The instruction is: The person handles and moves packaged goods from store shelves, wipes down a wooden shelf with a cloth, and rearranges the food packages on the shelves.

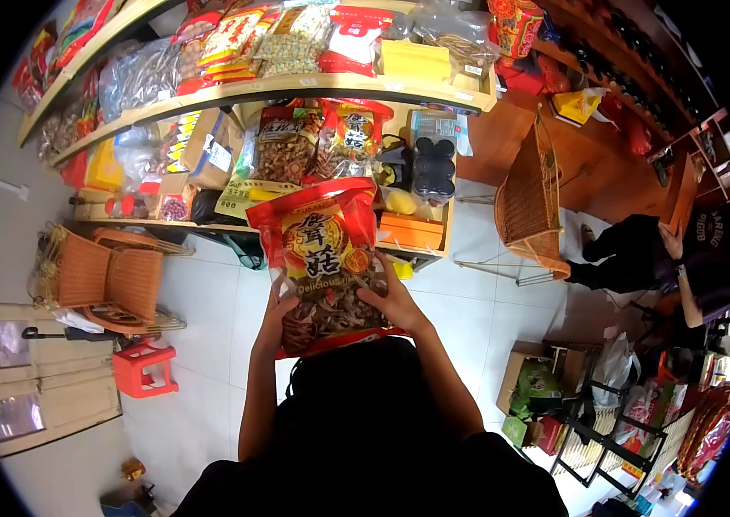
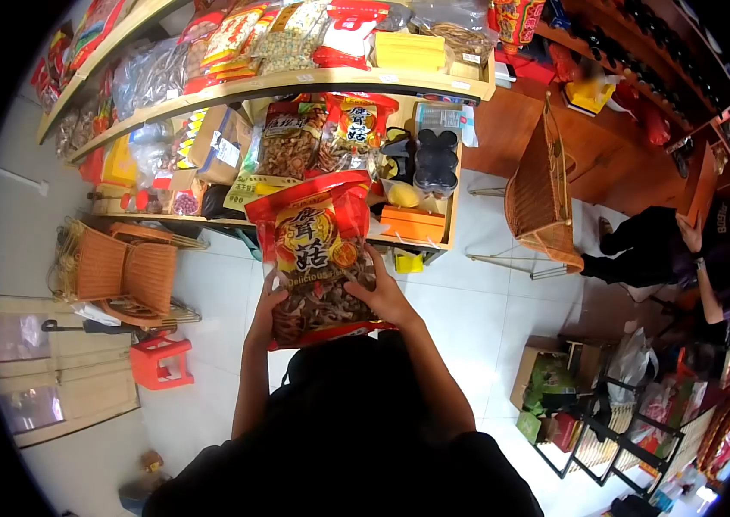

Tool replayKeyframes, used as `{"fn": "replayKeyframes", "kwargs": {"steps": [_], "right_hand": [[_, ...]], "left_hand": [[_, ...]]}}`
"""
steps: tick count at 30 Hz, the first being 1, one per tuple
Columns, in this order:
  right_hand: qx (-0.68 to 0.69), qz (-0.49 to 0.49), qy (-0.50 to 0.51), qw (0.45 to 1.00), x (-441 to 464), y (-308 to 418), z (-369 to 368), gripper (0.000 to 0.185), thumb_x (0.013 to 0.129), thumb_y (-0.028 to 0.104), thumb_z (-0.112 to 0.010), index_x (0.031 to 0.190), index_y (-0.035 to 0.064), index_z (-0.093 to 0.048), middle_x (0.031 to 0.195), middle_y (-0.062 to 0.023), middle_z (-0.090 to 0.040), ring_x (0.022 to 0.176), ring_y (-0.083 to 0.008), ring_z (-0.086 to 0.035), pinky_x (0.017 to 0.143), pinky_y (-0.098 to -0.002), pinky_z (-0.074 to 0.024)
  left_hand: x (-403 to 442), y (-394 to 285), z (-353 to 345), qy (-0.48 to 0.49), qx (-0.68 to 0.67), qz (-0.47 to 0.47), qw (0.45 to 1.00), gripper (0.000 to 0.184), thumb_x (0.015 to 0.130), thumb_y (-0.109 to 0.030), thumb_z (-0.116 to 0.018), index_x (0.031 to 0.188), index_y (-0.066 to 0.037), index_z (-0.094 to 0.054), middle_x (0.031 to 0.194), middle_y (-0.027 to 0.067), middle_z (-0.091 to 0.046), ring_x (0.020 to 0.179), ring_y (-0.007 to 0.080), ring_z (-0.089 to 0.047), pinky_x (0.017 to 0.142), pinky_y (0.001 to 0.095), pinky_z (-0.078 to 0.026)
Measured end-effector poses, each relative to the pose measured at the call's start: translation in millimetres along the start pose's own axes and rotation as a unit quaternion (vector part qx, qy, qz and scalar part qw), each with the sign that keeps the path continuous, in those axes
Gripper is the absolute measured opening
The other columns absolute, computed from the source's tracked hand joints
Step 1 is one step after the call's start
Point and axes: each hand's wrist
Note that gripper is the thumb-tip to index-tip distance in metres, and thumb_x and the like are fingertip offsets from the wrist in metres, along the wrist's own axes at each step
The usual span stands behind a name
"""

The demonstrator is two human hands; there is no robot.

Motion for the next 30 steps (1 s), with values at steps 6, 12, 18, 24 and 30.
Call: {"fn": "replayKeyframes", "kwargs": {"steps": [6,12,18,24,30], "right_hand": [[-0.040,-0.061,0.046,0.996,18.1,15.6,20.1,0.086,0.085,0.033,-0.068,0.149,0.0090,-0.015,0.125,-0.0236,-0.055,0.116,-0.0330,-0.054,0.097,-0.0375,-0.0422],[-0.098,-0.074,0.033,0.992,60.7,-2.1,26.1,0.084,0.086,0.030,-0.066,0.149,0.0083,-0.015,0.113,-0.0241,-0.059,0.101,-0.0325,-0.060,0.089,-0.0375,-0.0464],[-0.071,-0.104,-0.018,0.992,114.4,17.3,20.8,0.076,0.090,0.015,-0.062,0.149,0.0048,-0.014,0.108,-0.0182,-0.059,0.099,-0.0227,-0.057,0.087,-0.0337,-0.0462],[-0.067,-0.069,-0.041,0.995,199.3,-6.2,35.0,0.074,0.090,0.009,-0.059,0.149,0.0086,-0.015,0.117,-0.0158,-0.057,0.098,-0.0204,-0.057,0.083,-0.0309,-0.0466],[0.017,-0.037,-0.128,0.991,289.4,-6.9,45.5,0.068,0.085,0.002,-0.058,0.146,0.0047,-0.027,0.104,-0.0117,-0.061,0.089,-0.0148,-0.057,0.080,-0.0264,-0.0458]], "left_hand": [[16.7,-5.0,-1.3,0.001,0.018,-0.019,1.000,0.075,0.083,-0.012,-0.057,0.147,-0.009,-0.016,0.135,0.0244,-0.045,0.118,0.0320,-0.052,0.097,0.0400,-0.044],[60.2,-12.2,5.5,0.023,0.000,-0.008,1.000,0.074,0.083,-0.007,-0.056,0.145,-0.011,-0.016,0.132,0.0228,-0.048,0.117,0.0322,-0.052,0.098,0.0394,-0.044],[133.7,-41.3,22.9,0.039,-0.030,0.031,0.998,0.073,0.084,-0.003,-0.058,0.145,-0.007,-0.017,0.131,0.0201,-0.048,0.119,0.0282,-0.051,0.097,0.0375,-0.044],[239.2,-70.3,53.4,0.060,0.037,-0.005,0.997,0.066,0.083,-0.005,-0.063,0.139,-0.003,-0.028,0.126,0.0119,-0.050,0.115,0.0208,-0.049,0.099,0.0322,-0.038],[362.2,-88.1,70.1,0.100,0.140,-0.110,0.979,0.064,0.078,-0.010,-0.068,0.134,-0.004,-0.038,0.122,0.0125,-0.051,0.112,0.0215,-0.049,0.097,0.0320,-0.037]]}}
Point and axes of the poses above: each hand's wrist, its own x-axis towards the middle knuckle, its own z-axis out of the back of the hand, y = z × x
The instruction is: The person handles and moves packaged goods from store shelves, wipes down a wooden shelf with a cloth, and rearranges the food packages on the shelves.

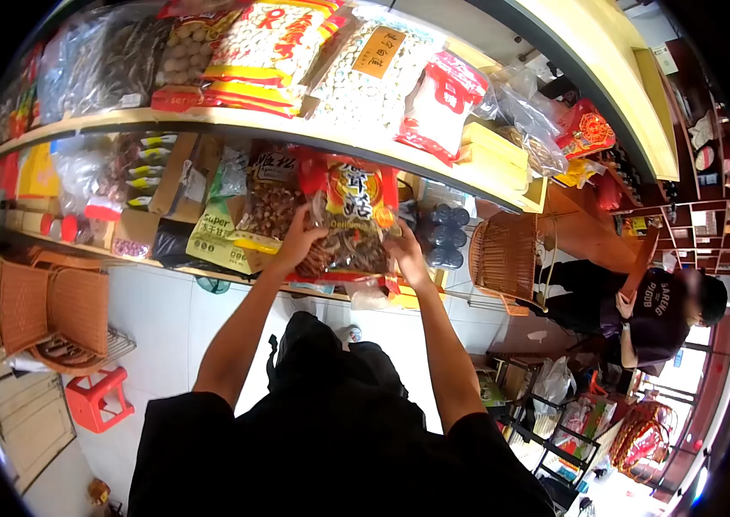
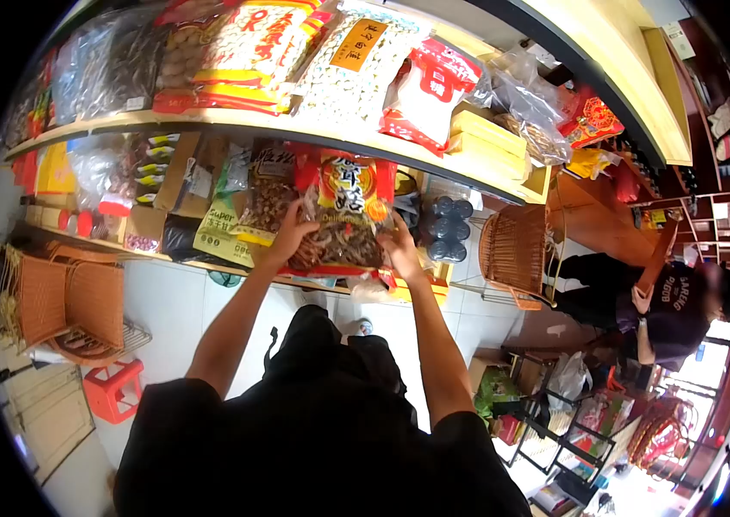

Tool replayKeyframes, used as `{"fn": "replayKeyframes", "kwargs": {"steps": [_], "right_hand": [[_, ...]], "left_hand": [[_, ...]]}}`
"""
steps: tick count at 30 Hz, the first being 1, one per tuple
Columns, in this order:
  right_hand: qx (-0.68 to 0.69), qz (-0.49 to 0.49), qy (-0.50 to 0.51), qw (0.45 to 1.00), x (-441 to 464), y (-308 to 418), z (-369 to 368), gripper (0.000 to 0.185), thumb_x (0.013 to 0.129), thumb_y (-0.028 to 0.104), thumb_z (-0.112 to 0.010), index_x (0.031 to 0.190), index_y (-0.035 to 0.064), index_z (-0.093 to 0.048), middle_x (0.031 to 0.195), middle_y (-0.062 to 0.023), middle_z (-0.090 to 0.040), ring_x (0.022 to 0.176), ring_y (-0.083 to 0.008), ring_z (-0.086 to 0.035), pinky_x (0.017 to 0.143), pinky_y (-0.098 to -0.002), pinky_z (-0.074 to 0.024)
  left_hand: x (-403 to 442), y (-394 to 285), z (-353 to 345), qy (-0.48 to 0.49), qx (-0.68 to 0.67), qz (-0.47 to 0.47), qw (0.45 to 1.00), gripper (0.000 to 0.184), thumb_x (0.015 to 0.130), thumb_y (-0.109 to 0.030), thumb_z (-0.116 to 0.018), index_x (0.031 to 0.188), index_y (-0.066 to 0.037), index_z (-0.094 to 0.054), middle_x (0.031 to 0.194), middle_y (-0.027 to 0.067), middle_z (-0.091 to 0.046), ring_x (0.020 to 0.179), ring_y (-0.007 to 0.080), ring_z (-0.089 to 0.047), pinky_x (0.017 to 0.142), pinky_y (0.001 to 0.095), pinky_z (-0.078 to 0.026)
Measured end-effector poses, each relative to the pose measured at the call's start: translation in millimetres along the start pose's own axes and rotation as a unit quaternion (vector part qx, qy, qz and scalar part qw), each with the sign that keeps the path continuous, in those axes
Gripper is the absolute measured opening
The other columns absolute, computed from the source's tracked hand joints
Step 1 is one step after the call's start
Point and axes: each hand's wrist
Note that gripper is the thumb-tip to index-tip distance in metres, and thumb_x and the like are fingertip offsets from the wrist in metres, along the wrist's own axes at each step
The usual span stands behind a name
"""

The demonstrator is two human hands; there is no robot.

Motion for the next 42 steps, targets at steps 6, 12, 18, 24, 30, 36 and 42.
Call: {"fn": "replayKeyframes", "kwargs": {"steps": [6,12,18,24,30,36,42], "right_hand": [[0.067,0.042,-0.101,0.992,69.8,-17.1,-3.0,0.065,0.084,-0.001,-0.055,0.143,0.0001,-0.028,0.099,-0.0101,-0.061,0.084,-0.0140,-0.056,0.078,-0.0263,-0.0445],[0.072,-0.017,-0.137,0.988,97.3,-35.0,-13.6,0.069,0.082,0.001,-0.057,0.145,0.0060,-0.029,0.105,-0.0110,-0.059,0.093,-0.0152,-0.056,0.085,-0.0293,-0.0432],[-0.090,-0.008,-0.132,0.987,107.7,-80.0,0.0,0.078,0.076,0.003,-0.063,0.146,0.0112,-0.030,0.122,-0.0106,-0.051,0.105,-0.0189,-0.052,0.092,-0.0292,-0.0412],[-0.193,0.024,-0.160,0.968,40.8,-65.5,29.8,0.061,0.078,0.009,-0.063,0.134,0.0047,-0.041,0.125,-0.0140,-0.049,0.109,-0.0250,-0.050,0.093,-0.0351,-0.0424],[0.035,-0.093,-0.243,0.965,-77.9,-74.6,36.7,0.041,0.081,0.011,-0.057,0.122,0.0072,-0.051,0.110,-0.0080,-0.055,0.091,-0.0193,-0.058,0.077,-0.0365,-0.0498],[0.190,-0.144,-0.413,0.879,-130.7,-90.6,6.9,0.031,0.083,0.009,-0.051,0.113,0.0068,-0.051,0.100,-0.0094,-0.052,0.078,-0.0213,-0.058,0.065,-0.0360,-0.0489],[0.134,-0.087,-0.310,0.937,-114.3,-68.7,3.7,0.025,0.082,0.003,-0.052,0.107,0.0024,-0.055,0.094,-0.0117,-0.058,0.070,-0.0194,-0.059,0.060,-0.0307,-0.0499]], "left_hand": [[87.4,-11.7,12.6,-0.003,0.079,0.025,0.997,0.065,0.081,-0.014,-0.066,0.138,-0.005,-0.036,0.110,0.0129,-0.058,0.101,0.0246,-0.056,0.086,0.0356,-0.043],[115.0,-14.7,12.0,-0.020,0.198,0.095,0.976,0.059,0.089,-0.023,-0.061,0.137,-0.001,-0.035,0.128,0.0229,-0.049,0.115,0.0335,-0.052,0.093,0.0411,-0.042],[121.0,27.9,18.4,-0.045,0.216,0.058,0.974,0.063,0.085,-0.030,-0.065,0.134,0.001,-0.039,0.129,0.0227,-0.047,0.117,0.0331,-0.050,0.095,0.0407,-0.041],[57.6,22.7,90.7,0.012,0.095,0.002,0.995,0.034,0.088,-0.013,-0.061,0.118,0.002,-0.054,0.105,0.0130,-0.063,0.099,0.0206,-0.060,0.086,0.0314,-0.048],[-55.0,26.0,213.9,-0.180,0.060,0.107,0.976,0.023,0.087,-0.021,-0.057,0.104,-0.006,-0.061,0.083,0.0019,-0.061,0.075,0.0094,-0.060,0.065,0.0225,-0.046],[-78.0,3.6,221.5,-0.438,-0.050,-0.026,0.897,0.014,0.082,-0.008,-0.053,0.093,-0.003,-0.060,0.077,0.0036,-0.059,0.063,0.0094,-0.052,0.056,0.0219,-0.041],[-9.8,-17.8,146.8,-0.291,0.000,-0.039,0.956,0.014,0.081,-0.005,-0.056,0.094,-0.003,-0.059,0.073,0.0035,-0.058,0.062,0.0101,-0.055,0.057,0.0207,-0.043]]}}
Point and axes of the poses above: each hand's wrist, its own x-axis towards the middle knuckle, its own z-axis out of the back of the hand, y = z × x
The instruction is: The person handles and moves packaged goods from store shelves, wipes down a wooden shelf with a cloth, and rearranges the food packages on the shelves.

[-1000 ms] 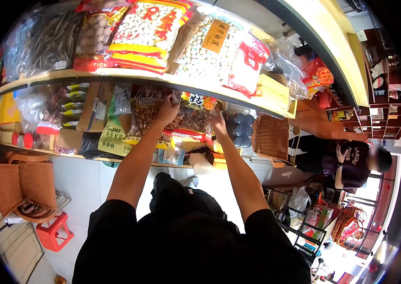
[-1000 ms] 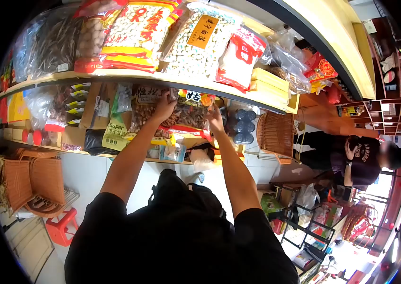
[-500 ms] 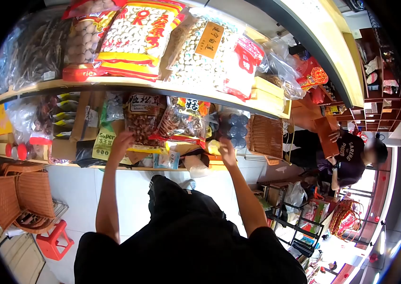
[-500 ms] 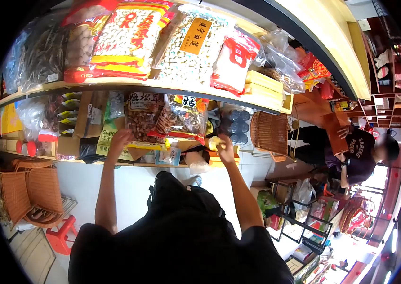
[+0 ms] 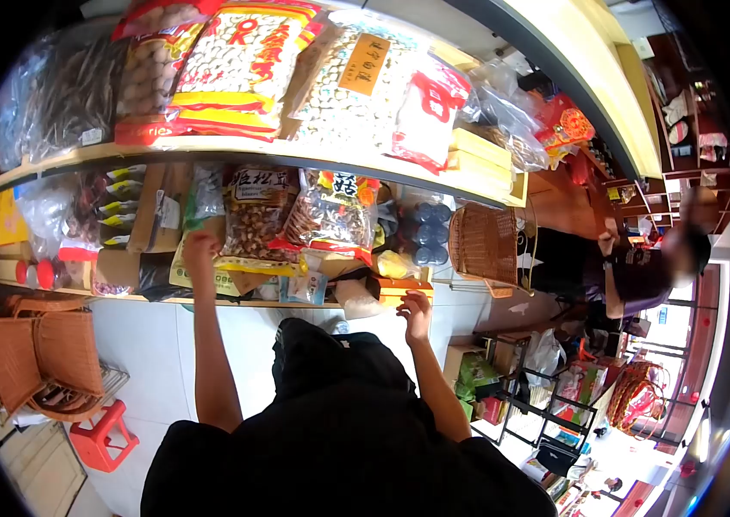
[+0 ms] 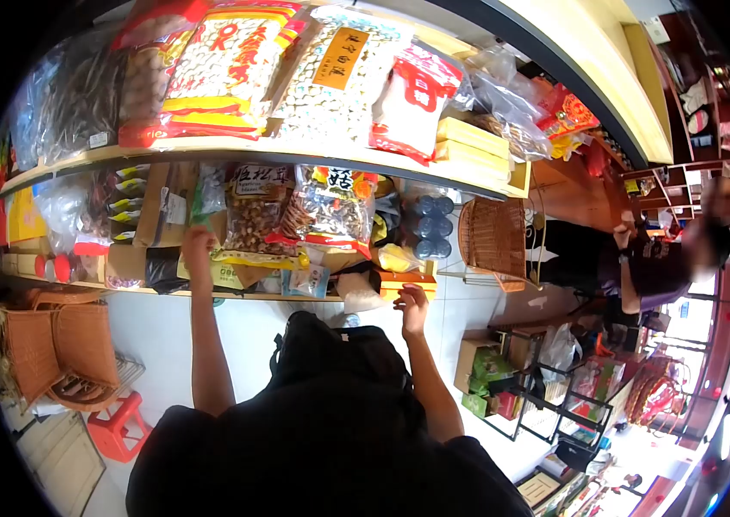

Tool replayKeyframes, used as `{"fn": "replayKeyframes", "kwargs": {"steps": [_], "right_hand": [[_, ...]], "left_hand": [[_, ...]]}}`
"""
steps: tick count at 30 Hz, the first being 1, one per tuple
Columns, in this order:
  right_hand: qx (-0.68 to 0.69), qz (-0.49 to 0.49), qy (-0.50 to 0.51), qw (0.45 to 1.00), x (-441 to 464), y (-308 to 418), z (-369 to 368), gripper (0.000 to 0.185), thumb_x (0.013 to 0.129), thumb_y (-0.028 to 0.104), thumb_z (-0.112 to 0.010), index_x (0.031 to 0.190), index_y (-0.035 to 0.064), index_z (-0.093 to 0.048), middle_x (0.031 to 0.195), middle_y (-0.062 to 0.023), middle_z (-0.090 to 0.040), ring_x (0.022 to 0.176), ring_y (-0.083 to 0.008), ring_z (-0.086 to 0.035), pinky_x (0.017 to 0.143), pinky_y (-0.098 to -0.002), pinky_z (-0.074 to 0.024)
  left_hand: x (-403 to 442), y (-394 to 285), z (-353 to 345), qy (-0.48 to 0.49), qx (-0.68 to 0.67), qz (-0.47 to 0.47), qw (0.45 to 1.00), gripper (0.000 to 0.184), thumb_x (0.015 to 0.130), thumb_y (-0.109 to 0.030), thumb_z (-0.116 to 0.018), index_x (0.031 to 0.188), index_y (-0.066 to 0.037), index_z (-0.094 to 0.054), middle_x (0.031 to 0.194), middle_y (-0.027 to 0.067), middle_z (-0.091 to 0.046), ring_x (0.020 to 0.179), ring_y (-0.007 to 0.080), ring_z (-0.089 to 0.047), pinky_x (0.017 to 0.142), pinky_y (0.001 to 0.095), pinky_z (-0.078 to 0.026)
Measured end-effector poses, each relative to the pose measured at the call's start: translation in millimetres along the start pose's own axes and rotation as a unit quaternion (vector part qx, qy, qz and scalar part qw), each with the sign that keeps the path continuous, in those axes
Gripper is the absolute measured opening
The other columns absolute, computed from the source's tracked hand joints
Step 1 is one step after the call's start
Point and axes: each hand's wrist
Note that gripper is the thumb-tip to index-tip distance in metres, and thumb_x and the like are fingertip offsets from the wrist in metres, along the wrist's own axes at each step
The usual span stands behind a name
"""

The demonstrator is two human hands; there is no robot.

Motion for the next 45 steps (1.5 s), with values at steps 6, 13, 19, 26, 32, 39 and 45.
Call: {"fn": "replayKeyframes", "kwargs": {"steps": [6,13,19,26,32,39,45], "right_hand": [[-0.091,0.088,0.092,0.988,-8.3,18.5,0.6,0.017,0.085,0.001,-0.049,0.101,-0.0043,-0.054,0.065,-0.0082,-0.058,0.058,-0.0142,-0.054,0.056,-0.0265,-0.0438],[-0.095,0.074,0.104,0.987,-14.6,-8.8,43.6,0.019,0.085,-0.001,-0.046,0.101,-0.0005,-0.057,0.066,-0.0070,-0.058,0.059,-0.0115,-0.053,0.054,-0.0250,-0.0444],[-0.034,0.065,0.037,0.997,-10.9,-27.2,78.1,0.024,0.084,-0.001,-0.047,0.108,-0.0001,-0.053,0.069,-0.0104,-0.059,0.056,-0.0140,-0.055,0.050,-0.0260,-0.0464],[0.039,0.041,0.073,0.996,-3.7,-55.8,68.8,0.027,0.083,-0.003,-0.047,0.109,0.0040,-0.053,0.068,-0.0110,-0.059,0.053,-0.0146,-0.053,0.049,-0.0267,-0.0450],[0.109,0.013,0.142,0.984,-7.0,-82.4,56.8,0.022,0.086,-0.001,-0.047,0.106,0.0050,-0.055,0.067,-0.0099,-0.059,0.052,-0.0135,-0.053,0.048,-0.0256,-0.0453],[0.080,-0.020,0.097,0.992,-35.0,-142.1,94.8,0.025,0.081,0.000,-0.047,0.104,0.0028,-0.056,0.067,-0.0125,-0.060,0.048,-0.0156,-0.054,0.044,-0.0273,-0.0468],[0.059,-0.108,0.015,0.992,-72.5,-160.0,134.5,0.030,0.076,-0.002,-0.045,0.104,0.0019,-0.055,0.065,-0.0136,-0.060,0.045,-0.0164,-0.053,0.042,-0.0276,-0.0466]], "left_hand": [[-35.9,-21.9,-92.6,0.238,0.124,-0.060,0.962,0.013,0.083,-0.004,-0.058,0.094,0.000,-0.062,0.084,0.0081,-0.064,0.074,0.0149,-0.060,0.070,0.0271,-0.048],[-108.4,-104.0,-105.3,0.311,0.066,0.027,0.948,0.014,0.092,-0.009,-0.054,0.098,0.002,-0.060,0.090,0.0069,-0.063,0.083,0.0136,-0.060,0.075,0.0254,-0.048],[-196.4,-288.9,-100.6,0.329,-0.007,-0.269,0.905,0.024,0.086,-0.003,-0.053,0.109,0.004,-0.057,0.099,0.0132,-0.060,0.093,0.0177,-0.057,0.083,0.0308,-0.048],[-328.7,-403.9,-121.7,0.371,-0.085,-0.611,0.694,0.027,0.085,-0.027,-0.064,0.099,-0.005,-0.063,0.084,0.0093,-0.063,0.074,0.0202,-0.057,0.064,0.0306,-0.047],[-404.1,-417.9,-134.0,0.414,0.003,-0.648,0.639,0.024,0.085,-0.027,-0.064,0.098,-0.006,-0.064,0.081,0.0075,-0.063,0.075,0.0194,-0.058,0.064,0.0307,-0.047],[-434.5,-426.3,-126.1,0.434,0.064,-0.645,0.626,0.021,0.086,-0.027,-0.063,0.096,-0.009,-0.064,0.079,0.0054,-0.063,0.075,0.0185,-0.059,0.063,0.0307,-0.047],[-420.0,-437.1,-91.6,0.443,0.077,-0.641,0.622,0.018,0.087,-0.027,-0.063,0.094,-0.010,-0.064,0.077,0.0036,-0.064,0.075,0.0177,-0.059,0.063,0.0307,-0.047]]}}
Point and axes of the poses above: each hand's wrist, its own x-axis towards the middle knuckle, its own z-axis out of the back of the hand, y = z × x
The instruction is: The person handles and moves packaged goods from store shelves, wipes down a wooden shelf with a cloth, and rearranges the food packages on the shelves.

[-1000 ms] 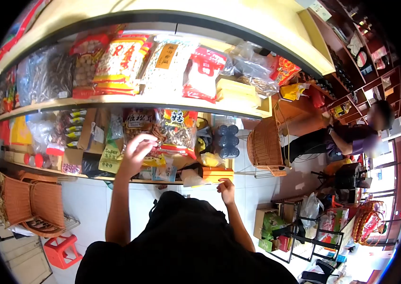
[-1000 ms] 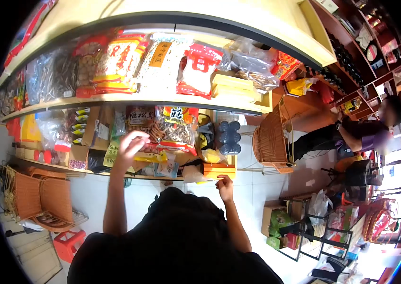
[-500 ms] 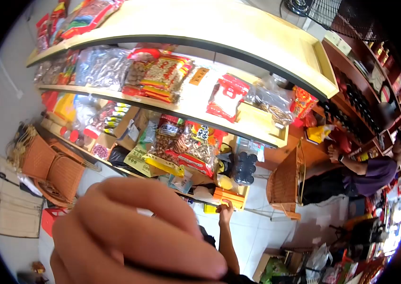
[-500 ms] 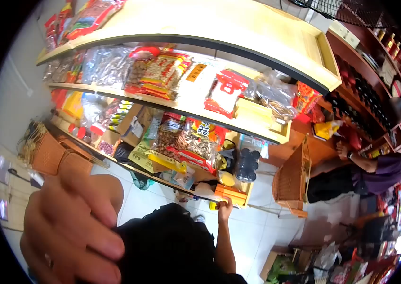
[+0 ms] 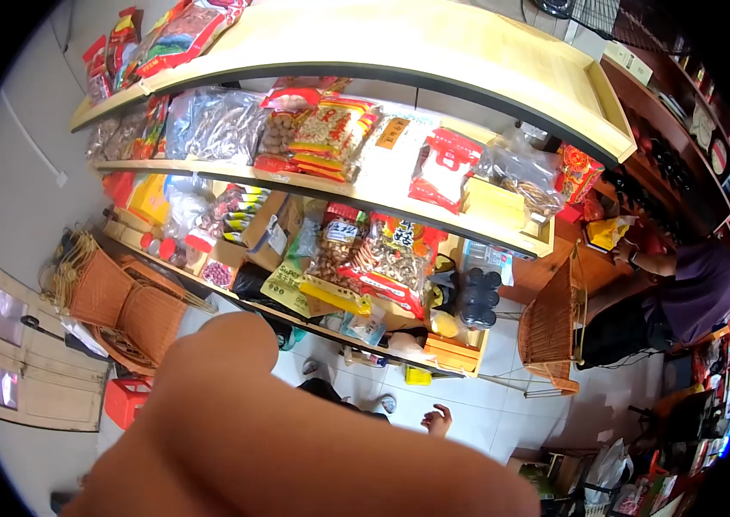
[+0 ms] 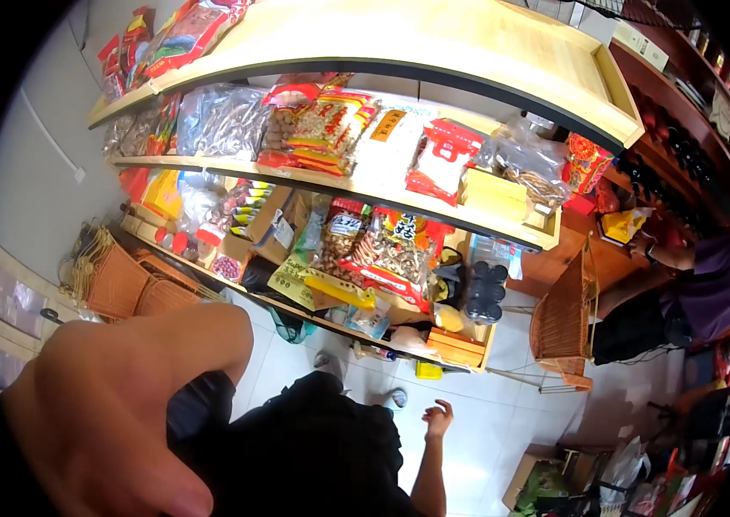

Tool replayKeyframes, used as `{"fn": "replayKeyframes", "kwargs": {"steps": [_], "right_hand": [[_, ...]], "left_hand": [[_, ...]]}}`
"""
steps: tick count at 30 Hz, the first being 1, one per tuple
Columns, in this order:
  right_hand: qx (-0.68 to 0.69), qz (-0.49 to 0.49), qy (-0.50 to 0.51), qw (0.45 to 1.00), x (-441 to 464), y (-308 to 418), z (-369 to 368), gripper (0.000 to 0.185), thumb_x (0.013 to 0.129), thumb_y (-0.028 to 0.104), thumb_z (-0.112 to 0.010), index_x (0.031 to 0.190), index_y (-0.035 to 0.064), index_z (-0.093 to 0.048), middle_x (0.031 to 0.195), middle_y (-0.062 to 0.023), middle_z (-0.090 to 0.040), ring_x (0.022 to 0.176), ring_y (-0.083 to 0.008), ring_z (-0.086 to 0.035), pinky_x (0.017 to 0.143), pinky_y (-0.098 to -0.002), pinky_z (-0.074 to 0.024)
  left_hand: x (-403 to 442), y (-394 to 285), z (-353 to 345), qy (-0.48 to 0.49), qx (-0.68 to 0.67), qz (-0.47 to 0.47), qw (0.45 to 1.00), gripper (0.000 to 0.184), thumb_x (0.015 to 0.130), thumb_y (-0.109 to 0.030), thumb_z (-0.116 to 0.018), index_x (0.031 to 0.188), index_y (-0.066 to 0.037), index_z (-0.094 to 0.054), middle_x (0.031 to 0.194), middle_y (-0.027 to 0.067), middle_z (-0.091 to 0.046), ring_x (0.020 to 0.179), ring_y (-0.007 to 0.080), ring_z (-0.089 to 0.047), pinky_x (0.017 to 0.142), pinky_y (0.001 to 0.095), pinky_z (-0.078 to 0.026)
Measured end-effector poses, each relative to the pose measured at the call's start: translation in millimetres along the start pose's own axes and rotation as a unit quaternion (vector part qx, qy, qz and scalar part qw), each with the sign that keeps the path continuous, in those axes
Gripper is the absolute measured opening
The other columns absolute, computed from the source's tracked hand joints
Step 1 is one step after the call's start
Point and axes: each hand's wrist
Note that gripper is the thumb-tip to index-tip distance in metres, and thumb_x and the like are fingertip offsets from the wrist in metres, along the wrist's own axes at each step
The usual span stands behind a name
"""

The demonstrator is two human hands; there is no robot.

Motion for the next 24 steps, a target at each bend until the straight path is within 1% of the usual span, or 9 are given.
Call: {"fn": "replayKeyframes", "kwargs": {"steps": [7,12,15,17,19,20,22,23,24], "right_hand": [[-0.054,0.037,-0.059,0.996,-10.4,8.5,-36.7,0.027,0.075,0.001,-0.041,0.098,-0.0004,-0.055,0.061,-0.0112,-0.056,0.045,-0.0148,-0.050,0.040,-0.0275,-0.0438],[-0.090,0.110,-0.024,0.990,-6.7,9.6,-143.0,0.027,0.079,0.002,-0.039,0.099,-0.0006,-0.057,0.063,-0.0110,-0.057,0.046,-0.0151,-0.050,0.039,-0.0280,-0.0424],[-0.100,0.135,0.015,0.986,-17.5,18.4,-236.5,0.021,0.080,0.005,-0.044,0.096,0.0012,-0.058,0.065,-0.0096,-0.057,0.047,-0.0169,-0.052,0.042,-0.0300,-0.0451],[-0.132,0.214,0.093,0.963,-18.1,33.6,-298.0,0.014,0.087,0.005,-0.047,0.095,-0.0002,-0.058,0.063,-0.0094,-0.057,0.051,-0.0132,-0.054,0.043,-0.0275,-0.0441],[-0.197,0.276,0.181,0.923,-34.8,71.8,-358.1,0.011,0.088,0.000,-0.048,0.091,-0.0005,-0.058,0.069,-0.0086,-0.059,0.054,-0.0113,-0.054,0.049,-0.0264,-0.0452],[-0.210,0.362,0.209,0.884,-31.1,88.1,-383.0,0.013,0.089,-0.003,-0.045,0.089,-0.0001,-0.058,0.076,-0.0080,-0.061,0.058,-0.0111,-0.055,0.050,-0.0265,-0.0452],[-0.227,0.436,0.222,0.842,-52.5,138.6,-435.6,0.015,0.091,-0.003,-0.043,0.089,0.0011,-0.058,0.076,-0.0038,-0.059,0.065,-0.0113,-0.055,0.059,-0.0269,-0.0475],[-0.231,0.403,0.230,0.855,-79.2,174.7,-460.3,0.015,0.092,-0.002,-0.044,0.089,0.0010,-0.058,0.074,-0.0025,-0.057,0.064,-0.0094,-0.052,0.058,-0.0249,-0.0453],[-0.239,0.527,0.228,0.783,-93.1,203.7,-484.5,0.015,0.092,-0.002,-0.044,0.089,0.0013,-0.058,0.070,-0.0013,-0.055,0.059,-0.0070,-0.049,0.052,-0.0224,-0.0411]], "left_hand": [[-57.5,-13.4,92.3,-0.011,0.031,0.009,0.999,0.016,0.088,-0.027,-0.062,0.093,-0.013,-0.065,0.074,0.0016,-0.064,0.075,0.0168,-0.060,0.062,0.0308,-0.047],[-120.9,-20.6,190.7,-0.035,0.051,0.000,0.998,0.014,0.088,-0.027,-0.062,0.091,-0.014,-0.065,0.072,0.0001,-0.065,0.075,0.0162,-0.061,0.062,0.0308,-0.047],[-157.3,-31.1,258.2,-0.066,0.070,-0.010,0.995,0.013,0.089,-0.027,-0.061,0.091,-0.015,-0.065,0.071,-0.0008,-0.065,0.076,0.0158,-0.061,0.062,0.0308,-0.047],[-178.8,-32.5,293.1,-0.110,0.091,0.011,0.990,0.012,0.089,-0.027,-0.061,0.090,-0.016,-0.065,0.071,-0.0014,-0.065,0.076,0.0156,-0.061,0.062,0.0308,-0.047],[-196.3,-13.8,315.8,-0.188,0.127,0.088,0.970,0.010,0.086,-0.019,-0.060,0.080,-0.012,-0.064,0.070,0.0034,-0.063,0.070,0.0193,-0.059,0.060,0.0343,-0.047],[-210.1,8.4,330.2,-0.255,0.151,0.092,0.951,0.020,0.080,-0.026,-0.061,0.080,-0.006,-0.066,0.076,0.0070,-0.063,0.070,0.0203,-0.059,0.062,0.0332,-0.046],[-227.9,38.2,363.8,-0.311,0.108,0.138,0.934,0.044,0.071,-0.037,-0.062,0.088,0.004,-0.065,0.084,0.0121,-0.063,0.076,0.0229,-0.058,0.072,0.0324,-0.044],[-240.4,57.9,385.8,-0.260,0.070,0.137,0.953,0.042,0.074,-0.034,-0.062,0.094,0.003,-0.065,0.087,0.0123,-0.063,0.084,0.0218,-0.057,0.077,0.0319,-0.042],[-253.9,82.3,408.4,-0.189,0.079,0.138,0.969,0.038,0.078,-0.030,-0.061,0.098,0.002,-0.064,0.091,0.0110,-0.063,0.086,0.0193,-0.058,0.077,0.0311,-0.042]]}}
Point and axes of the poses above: each hand's wrist, its own x-axis towards the middle knuckle, its own z-axis out of the back of the hand, y = z × x
